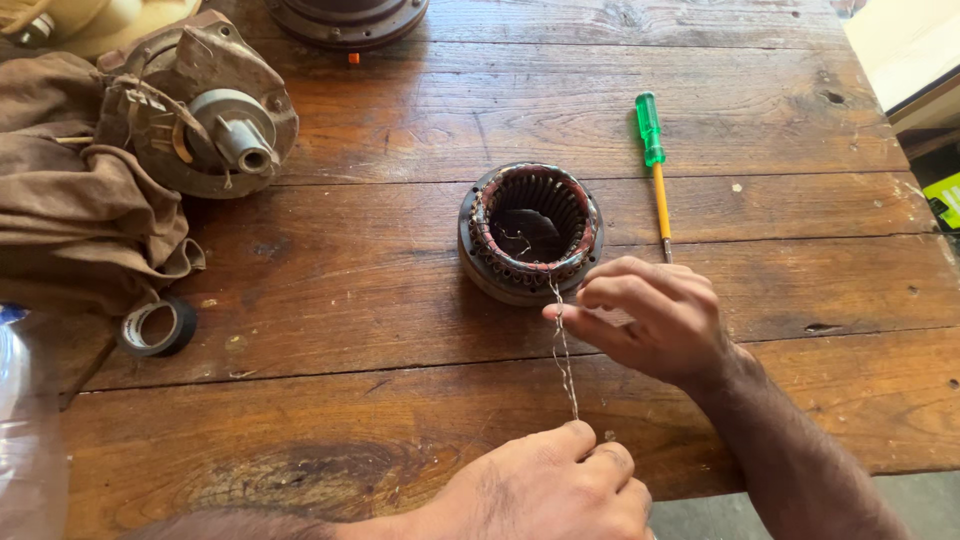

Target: The person removes old wire windings from an electric motor stator on a wooden workbench. They pry at the winding with a screwdriver, pull strands of wire out by hand, and work the loosened wire free from the slots around the stator.

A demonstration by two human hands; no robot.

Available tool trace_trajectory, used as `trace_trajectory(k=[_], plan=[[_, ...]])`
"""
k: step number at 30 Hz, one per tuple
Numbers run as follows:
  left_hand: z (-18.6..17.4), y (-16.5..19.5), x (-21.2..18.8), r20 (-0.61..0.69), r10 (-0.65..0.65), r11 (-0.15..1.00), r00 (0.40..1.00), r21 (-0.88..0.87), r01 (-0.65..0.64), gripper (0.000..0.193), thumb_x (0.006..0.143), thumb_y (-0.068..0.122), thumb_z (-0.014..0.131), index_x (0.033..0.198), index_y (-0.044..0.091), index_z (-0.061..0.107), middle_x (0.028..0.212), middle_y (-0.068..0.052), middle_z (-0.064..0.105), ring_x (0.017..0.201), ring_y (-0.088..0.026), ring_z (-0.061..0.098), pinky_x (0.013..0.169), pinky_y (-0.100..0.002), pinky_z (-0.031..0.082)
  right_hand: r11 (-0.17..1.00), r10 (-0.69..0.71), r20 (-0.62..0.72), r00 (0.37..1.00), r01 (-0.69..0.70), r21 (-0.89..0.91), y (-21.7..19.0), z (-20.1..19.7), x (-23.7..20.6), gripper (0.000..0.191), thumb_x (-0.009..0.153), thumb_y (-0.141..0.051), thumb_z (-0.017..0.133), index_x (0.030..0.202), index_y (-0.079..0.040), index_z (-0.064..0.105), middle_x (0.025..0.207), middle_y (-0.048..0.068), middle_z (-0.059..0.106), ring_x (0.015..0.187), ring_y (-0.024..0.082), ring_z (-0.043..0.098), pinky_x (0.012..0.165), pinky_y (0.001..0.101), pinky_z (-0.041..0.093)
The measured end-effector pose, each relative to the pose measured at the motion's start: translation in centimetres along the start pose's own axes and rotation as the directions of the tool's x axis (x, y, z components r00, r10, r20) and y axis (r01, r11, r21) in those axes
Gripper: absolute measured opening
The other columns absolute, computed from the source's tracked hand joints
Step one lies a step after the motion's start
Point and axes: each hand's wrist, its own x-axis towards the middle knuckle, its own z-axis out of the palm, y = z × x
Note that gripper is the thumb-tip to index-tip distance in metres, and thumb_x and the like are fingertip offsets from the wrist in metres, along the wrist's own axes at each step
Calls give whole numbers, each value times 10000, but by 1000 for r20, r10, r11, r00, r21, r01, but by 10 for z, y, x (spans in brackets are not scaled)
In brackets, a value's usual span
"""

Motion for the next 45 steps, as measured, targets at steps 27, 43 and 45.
trace_trajectory(k=[27, 43, 45], plan=[[-121, -10, 2, -321, -131, 958, 938, 204, 204, 111, 779, 179, 710, 803, 70, 710, 926, -114, 704, 876, -203, 672, 616, -334, 487, 961, 183, 165, 969, -211, 177, -10, -16, 11, 171, 851, -98, 813, 1010, -75, 754, 990, 96, 706, 841, 190, 723, 693, 324, 596], [-61, -144, 14, 271, -356, 828, 895, -353, 436, 447, 913, 321, 737, 1293, 139, 587, 1147, -78, 710, 1211, -197, 606, 1240, -467, 118, 719, 352, 155, 923, -373, 586, -2, -6, -5, 110, 1047, -140, 627, 1068, -33, 617, 1104, 94, 708, 867, 100, 679, 747, 256, 581], [-58, -144, 14, 299, -373, 830, 878, -316, 460, 535, 884, 332, 728, 1355, 184, 521, 1196, -62, 699, 1257, -189, 572, 1244, -484, 53, 599, 389, 165, 906, -385, 702, -1, -1, -10, 125, 1068, -159, 611, 1088, -37, 599, 1105, 98, 701, 833, 84, 671, 727, 248, 584]])
